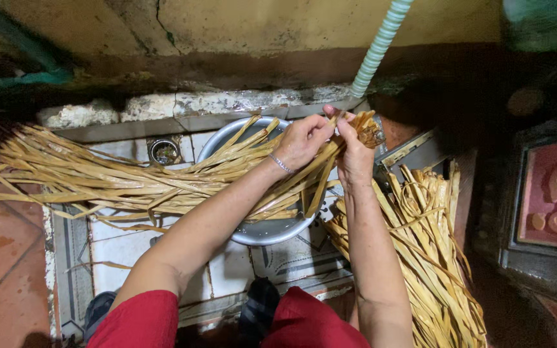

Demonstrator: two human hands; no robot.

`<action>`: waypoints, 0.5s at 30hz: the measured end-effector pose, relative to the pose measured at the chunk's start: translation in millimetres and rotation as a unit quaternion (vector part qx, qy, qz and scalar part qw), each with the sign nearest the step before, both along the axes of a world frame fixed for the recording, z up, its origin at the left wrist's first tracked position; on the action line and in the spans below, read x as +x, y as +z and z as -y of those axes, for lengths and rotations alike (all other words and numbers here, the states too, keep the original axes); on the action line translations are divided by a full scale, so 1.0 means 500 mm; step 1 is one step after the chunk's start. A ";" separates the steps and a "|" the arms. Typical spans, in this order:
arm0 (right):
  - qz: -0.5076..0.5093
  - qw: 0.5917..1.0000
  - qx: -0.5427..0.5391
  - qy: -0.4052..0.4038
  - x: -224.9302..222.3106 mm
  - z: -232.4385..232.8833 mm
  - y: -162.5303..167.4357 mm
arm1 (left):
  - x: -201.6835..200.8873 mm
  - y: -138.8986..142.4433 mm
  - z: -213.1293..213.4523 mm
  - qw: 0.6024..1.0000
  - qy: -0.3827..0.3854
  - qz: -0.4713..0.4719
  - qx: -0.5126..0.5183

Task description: The person repeatedly wets and scrubs long, dried plant fibers in a metal basin of water. They handle the fibers by hand, separating strands and rinsing them under a running hose, then placing them back into the basin.

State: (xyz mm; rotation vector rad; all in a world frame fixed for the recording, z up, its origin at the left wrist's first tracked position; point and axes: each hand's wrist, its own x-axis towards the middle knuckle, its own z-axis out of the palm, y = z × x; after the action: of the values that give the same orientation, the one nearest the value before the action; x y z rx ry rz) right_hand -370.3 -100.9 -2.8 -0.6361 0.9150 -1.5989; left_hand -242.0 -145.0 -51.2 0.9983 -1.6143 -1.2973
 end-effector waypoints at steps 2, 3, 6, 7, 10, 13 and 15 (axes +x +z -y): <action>-0.004 1.000 -0.001 0.025 0.003 0.001 -0.002 | -0.001 -0.001 0.007 0.985 -0.031 -0.095 0.140; -0.019 1.000 0.012 0.018 0.005 0.003 -0.004 | -0.003 -0.001 0.011 0.967 -0.045 -0.142 0.206; -0.053 0.998 0.040 -0.002 0.012 0.013 -0.018 | -0.007 0.000 0.025 0.980 -0.060 -0.105 0.156; -0.059 0.997 0.041 -0.006 0.012 0.017 -0.025 | -0.008 -0.001 0.029 0.982 -0.064 -0.071 0.164; -0.040 0.997 0.027 -0.052 0.013 0.040 -0.046 | -0.012 -0.008 0.040 0.980 -0.080 -0.011 0.181; -0.036 0.994 0.041 -0.099 0.016 0.074 -0.066 | -0.019 -0.025 0.042 0.976 -0.093 -0.032 0.193; -0.049 0.989 0.059 -0.123 0.012 0.101 -0.074 | -0.022 -0.039 0.039 0.974 -0.077 -0.033 0.211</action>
State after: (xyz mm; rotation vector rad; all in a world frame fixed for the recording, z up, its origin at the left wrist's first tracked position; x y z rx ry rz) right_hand -364.2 -151.6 -39.8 -0.5379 1.1893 -1.7263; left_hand -253.2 -164.4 -70.9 1.0779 -1.4162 -1.8114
